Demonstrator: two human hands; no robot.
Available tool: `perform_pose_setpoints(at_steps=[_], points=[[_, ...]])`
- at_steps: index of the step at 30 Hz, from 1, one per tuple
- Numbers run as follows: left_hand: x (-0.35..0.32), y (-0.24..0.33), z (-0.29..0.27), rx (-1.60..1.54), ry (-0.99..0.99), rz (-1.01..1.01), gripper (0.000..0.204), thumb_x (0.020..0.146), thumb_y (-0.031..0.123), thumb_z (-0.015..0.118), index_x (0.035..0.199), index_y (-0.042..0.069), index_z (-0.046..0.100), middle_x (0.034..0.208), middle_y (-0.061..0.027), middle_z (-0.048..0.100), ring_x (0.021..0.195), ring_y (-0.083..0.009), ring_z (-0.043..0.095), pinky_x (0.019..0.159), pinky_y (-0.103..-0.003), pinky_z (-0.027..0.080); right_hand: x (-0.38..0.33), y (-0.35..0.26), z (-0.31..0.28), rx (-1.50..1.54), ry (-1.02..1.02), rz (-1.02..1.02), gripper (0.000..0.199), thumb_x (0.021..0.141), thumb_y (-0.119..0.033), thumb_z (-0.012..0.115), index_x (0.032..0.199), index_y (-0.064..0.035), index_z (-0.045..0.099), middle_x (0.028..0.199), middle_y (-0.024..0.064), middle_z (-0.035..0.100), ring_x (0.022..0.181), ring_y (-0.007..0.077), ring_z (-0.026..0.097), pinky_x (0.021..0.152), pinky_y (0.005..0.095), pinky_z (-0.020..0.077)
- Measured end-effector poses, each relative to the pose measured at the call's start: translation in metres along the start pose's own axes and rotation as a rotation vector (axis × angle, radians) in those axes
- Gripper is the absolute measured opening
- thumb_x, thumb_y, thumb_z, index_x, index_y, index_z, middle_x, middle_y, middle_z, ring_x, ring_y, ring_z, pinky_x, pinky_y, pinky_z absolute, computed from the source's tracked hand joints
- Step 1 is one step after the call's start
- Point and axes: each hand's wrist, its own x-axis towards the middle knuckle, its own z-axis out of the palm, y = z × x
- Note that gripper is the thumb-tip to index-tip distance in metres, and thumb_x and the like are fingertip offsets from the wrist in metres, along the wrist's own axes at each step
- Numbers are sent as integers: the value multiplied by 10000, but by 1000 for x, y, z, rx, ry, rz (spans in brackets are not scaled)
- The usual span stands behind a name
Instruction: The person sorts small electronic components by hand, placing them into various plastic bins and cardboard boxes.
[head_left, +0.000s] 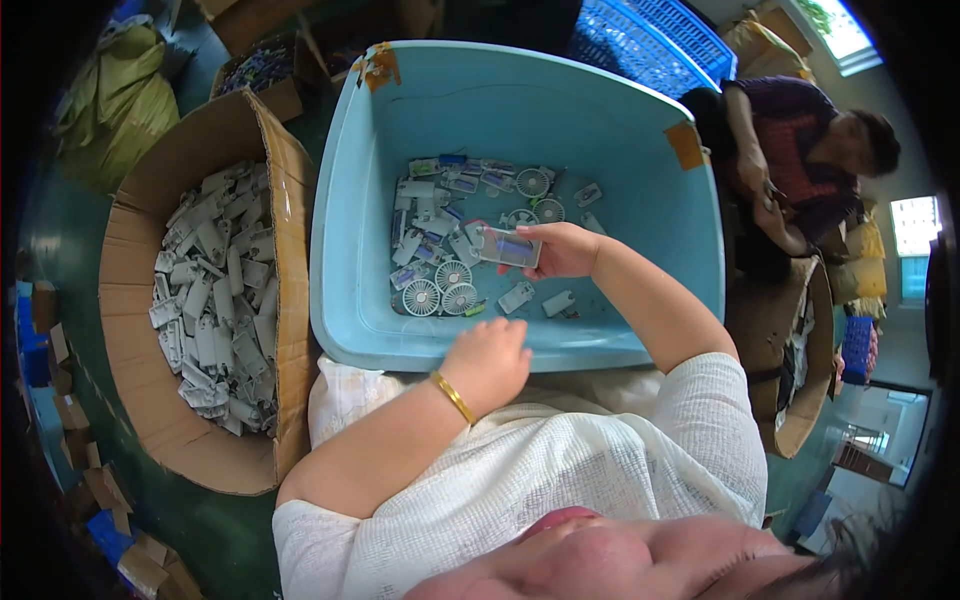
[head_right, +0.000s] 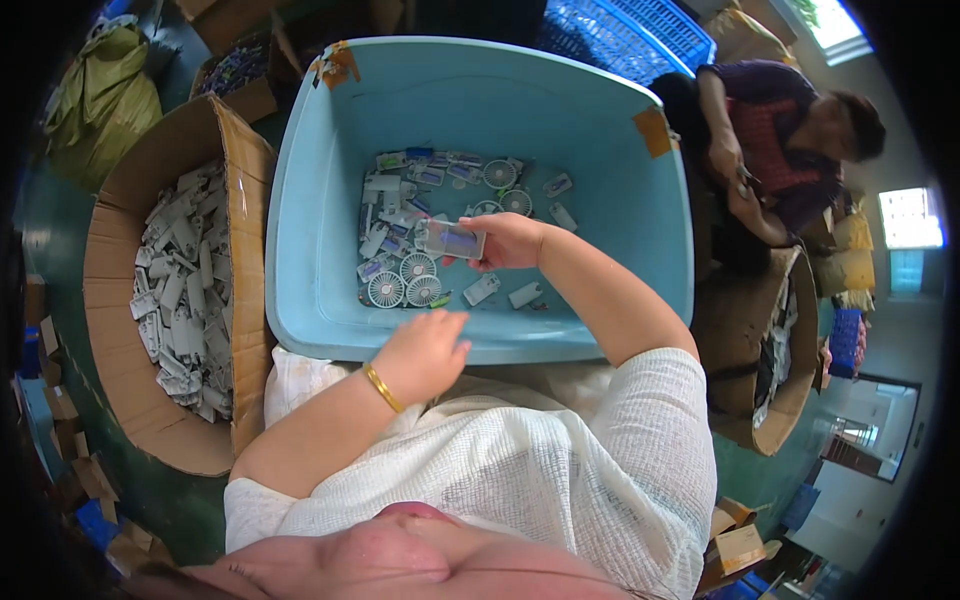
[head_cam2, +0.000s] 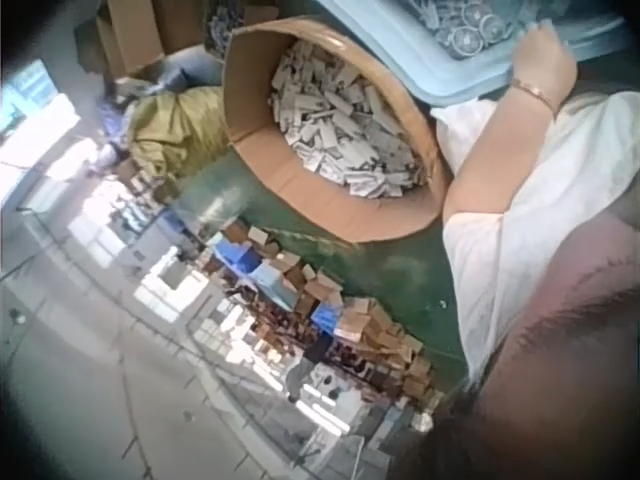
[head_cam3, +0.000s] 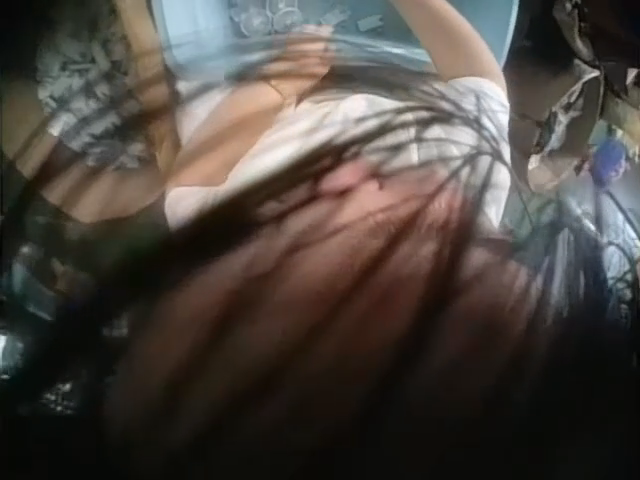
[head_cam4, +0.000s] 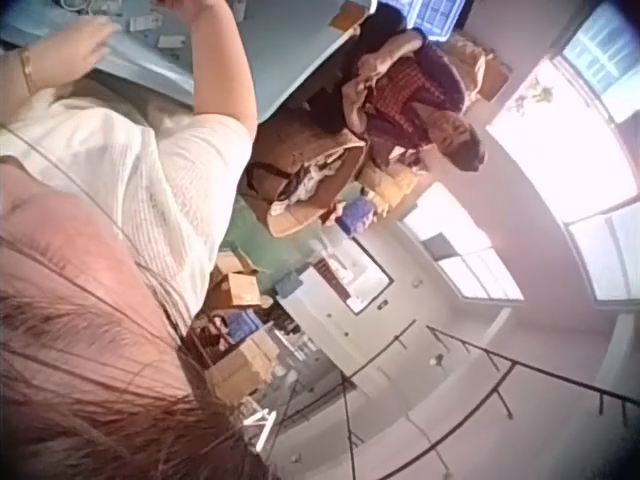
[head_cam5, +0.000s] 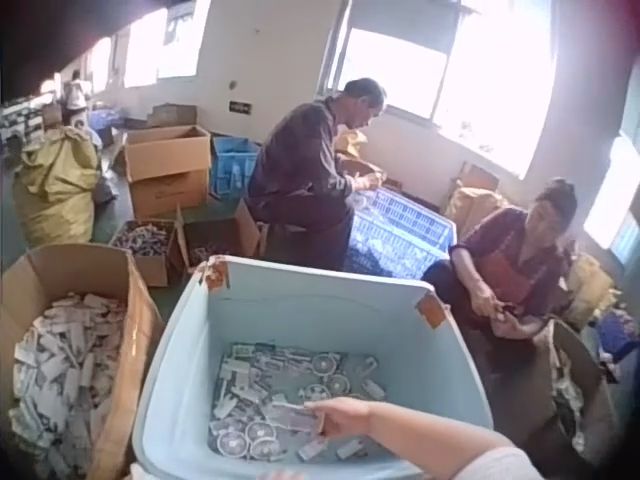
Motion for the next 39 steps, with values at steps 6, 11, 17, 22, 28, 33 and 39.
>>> perform_pose_setpoints(at_steps=[6, 11, 17, 22, 28, 33, 39], points=[[13, -3, 8, 55, -132, -21, 397, 824, 357, 511, 987, 0, 570, 965, -220, 590, 890, -379, 576, 770, -452, 468, -108, 65, 64, 222, 245, -524, 448, 906, -334, 421, 1287, -102, 385, 1146, 107, 534, 836, 143, 520, 776, 295, 419], [14, 3, 23, 239, -238, -41, 473, 856, 456, 429, 980, 30, 590, 1000, -207, 598, 936, -383, 559, 800, -449, 450, -210, 161, 96, -257, 772, -1070, 573, 841, -92, 553, 1362, -99, 315, 1155, 34, 511, 1044, 125, 475, 897, 261, 349], [18, 30, 35, 431, -112, -113, 506, 859, 487, 380, 1020, 62, 602, 1000, -178, 610, 964, -339, 561, 819, -436, 437, -295, 292, 66, 580, 1163, -628, 394, 845, -165, 534, 1235, -193, 485, 929, 16, 581, 796, 154, 573, 645, 255, 427], [14, 18, 41, 517, 11, -71, 501, 863, 494, 371, 1025, 80, 602, 985, -153, 619, 923, -344, 576, 803, -439, 443, -426, 218, 175, -237, 1661, -1141, 372, 904, -300, 472, 1251, -169, 481, 1003, 32, 595, 763, 94, 566, 602, 207, 387], [13, 24, 46, 588, 107, -29, 485, 863, 494, 385, 1008, 82, 597, 946, -148, 621, 894, -336, 579, 784, -440, 447, -565, 343, 270, -1455, 1815, -2328, 311, 892, -389, 461, 1030, -134, 571, 952, 23, 577, 991, 134, 503, 923, 405, 358], [8, 17, 49, 594, 129, 42, 454, 873, 471, 391, 982, 79, 592, 942, -144, 615, 887, -325, 576, 758, -435, 455, -294, 347, 115, -156, 1615, -686, 508, 938, -381, 332, 1351, -95, 255, 1307, 169, 397, 1213, 238, 392, 974, 408, 338], [8, 14, 52, 645, 179, 47, 430, 880, 447, 391, 960, 75, 590, 934, -138, 616, 877, -333, 570, 750, -425, 450, -182, 559, -45, -400, 1140, 479, 412, 809, -290, 527, 1182, -115, 548, 1231, 156, 504, 1139, 296, 484, 921, 389, 404]])
